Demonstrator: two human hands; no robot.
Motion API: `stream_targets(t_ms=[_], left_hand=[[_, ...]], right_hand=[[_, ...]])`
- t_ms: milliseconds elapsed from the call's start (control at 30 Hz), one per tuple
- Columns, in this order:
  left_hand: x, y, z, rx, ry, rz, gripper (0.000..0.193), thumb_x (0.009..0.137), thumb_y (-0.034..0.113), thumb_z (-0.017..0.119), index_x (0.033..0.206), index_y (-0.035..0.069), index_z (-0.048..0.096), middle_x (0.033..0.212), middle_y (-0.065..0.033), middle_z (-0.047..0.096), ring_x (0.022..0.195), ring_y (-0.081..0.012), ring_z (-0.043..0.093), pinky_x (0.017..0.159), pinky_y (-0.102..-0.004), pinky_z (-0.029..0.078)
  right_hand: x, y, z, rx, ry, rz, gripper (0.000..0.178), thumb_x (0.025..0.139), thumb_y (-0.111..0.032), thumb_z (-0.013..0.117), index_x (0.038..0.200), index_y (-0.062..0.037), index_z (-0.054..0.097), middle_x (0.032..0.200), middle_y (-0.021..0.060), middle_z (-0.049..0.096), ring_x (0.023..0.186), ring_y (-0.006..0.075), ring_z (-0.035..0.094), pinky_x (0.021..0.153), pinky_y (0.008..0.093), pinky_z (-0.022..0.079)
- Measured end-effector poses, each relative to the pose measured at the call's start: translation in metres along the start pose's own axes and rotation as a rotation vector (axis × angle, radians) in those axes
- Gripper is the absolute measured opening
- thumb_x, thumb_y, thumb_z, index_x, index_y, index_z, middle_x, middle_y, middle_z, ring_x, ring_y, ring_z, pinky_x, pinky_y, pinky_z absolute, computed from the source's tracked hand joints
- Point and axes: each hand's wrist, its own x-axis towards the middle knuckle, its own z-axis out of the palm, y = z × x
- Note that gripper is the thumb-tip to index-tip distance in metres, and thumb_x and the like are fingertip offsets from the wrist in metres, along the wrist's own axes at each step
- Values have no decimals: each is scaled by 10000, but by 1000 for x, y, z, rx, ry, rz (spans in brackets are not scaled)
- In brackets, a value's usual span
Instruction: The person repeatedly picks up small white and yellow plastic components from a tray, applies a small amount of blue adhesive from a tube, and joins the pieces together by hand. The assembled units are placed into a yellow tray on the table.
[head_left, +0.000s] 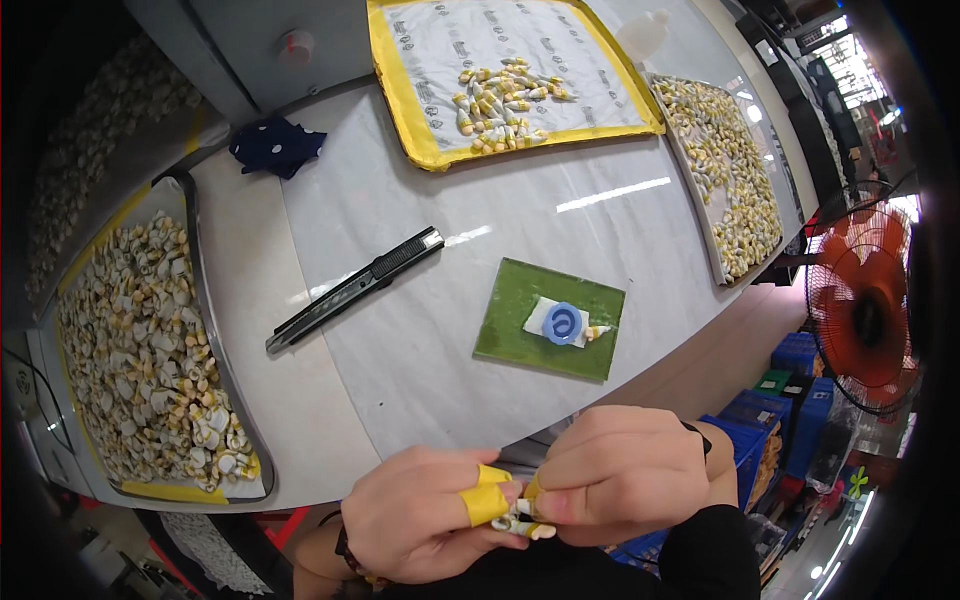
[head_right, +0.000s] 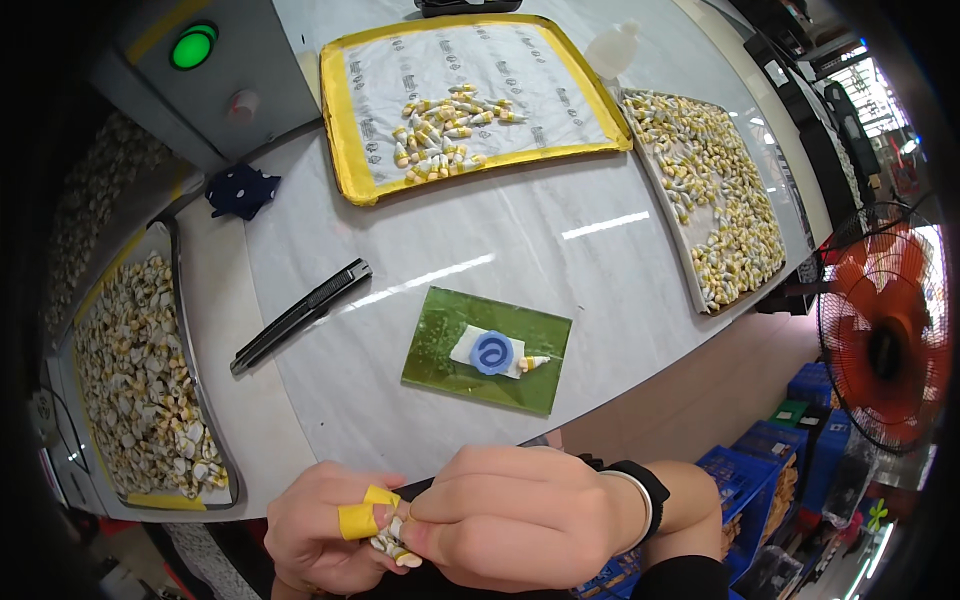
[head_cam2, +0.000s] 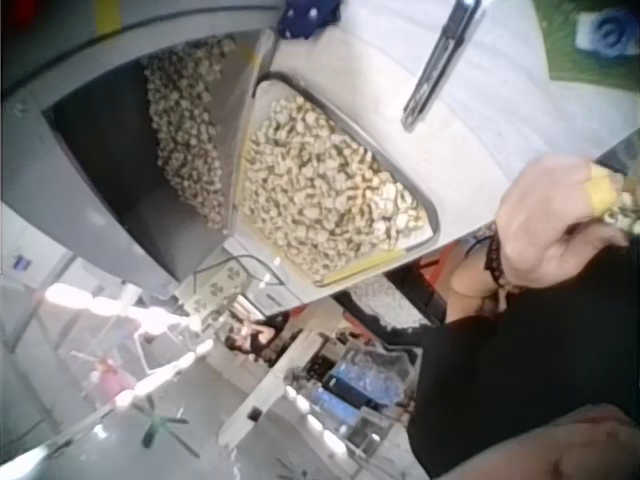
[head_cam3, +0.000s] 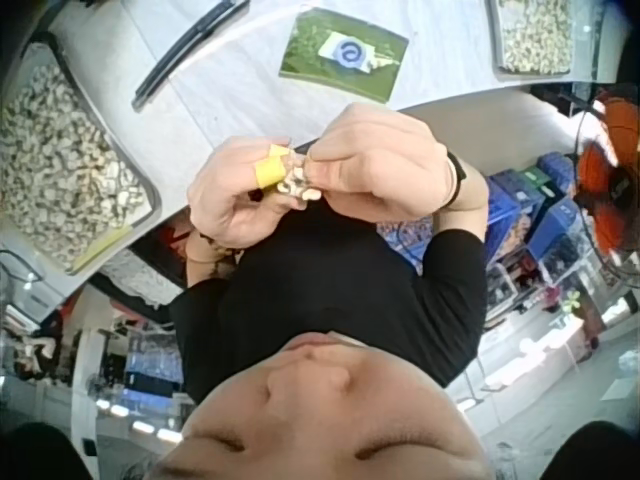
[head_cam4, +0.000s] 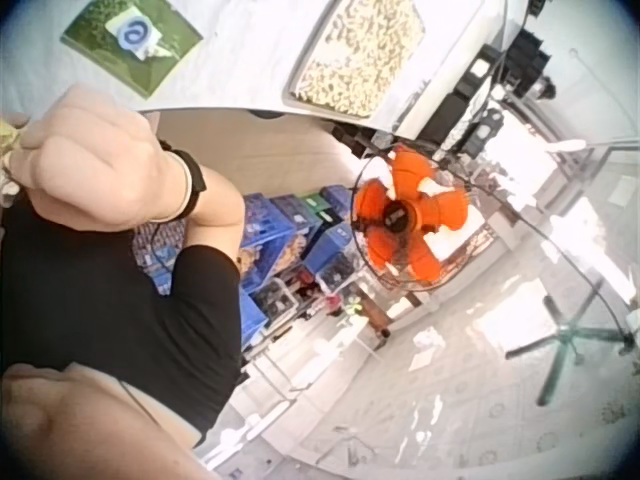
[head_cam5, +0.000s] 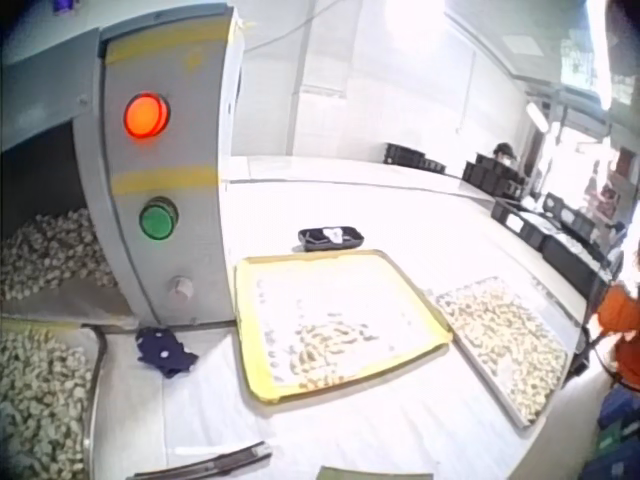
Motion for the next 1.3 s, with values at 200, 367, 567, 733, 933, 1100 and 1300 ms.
stream_targets(t_ms=[200,367,567,733,933,1100,1300], left_hand=[[-9,-6,8,144,226,106,408,649,127,836,986,3,642,900,-94,672,759,-222,654,695,-293,524],[-16,-6,18,-697,304,-182,335,731,25,758,1027,-52,622,899,-133,665,796,-194,657,706,-278,512],[-12,-3,17,-1034,154,-298,227,775,-29,704,977,-62,607,887,-127,657,811,-152,638,751,-258,498],[-10,-2,13,-1087,44,-383,189,787,-39,687,957,-60,606,866,-104,659,810,-135,635,755,-244,494],[-12,0,16,-1030,58,-404,164,790,-14,697,926,-55,616,837,-92,670,787,-117,639,728,-231,498],[-11,-2,15,-976,-1,-457,169,784,25,719,910,-38,624,818,-73,675,755,-96,636,696,-217,497],[-11,2,9,-778,-46,-437,131,819,86,701,903,8,636,815,-31,673,750,-72,619,672,-218,487]], right_hand=[[-4,1,2,-10,48,-32,184,675,-2,757,835,-29,670,784,80,646,608,206,604,509,284,486],[3,16,-2,280,95,20,192,728,8,721,916,8,687,788,84,591,653,191,553,554,276,432],[7,15,-2,426,-42,141,160,750,-28,719,907,-45,693,826,74,565,716,188,536,609,288,419],[9,18,-4,414,-110,138,112,749,-111,749,843,-60,717,778,27,552,668,188,527,593,294,420],[13,13,-9,386,-149,137,69,753,-67,730,809,-38,701,742,43,563,665,206,540,586,310,429],[11,11,-13,402,-187,194,32,757,-27,710,779,-22,688,730,55,561,664,215,540,581,311,429],[15,9,-9,429,-225,270,66,729,-42,745,768,-47,692,740,54,579,668,204,552,584,301,434]])
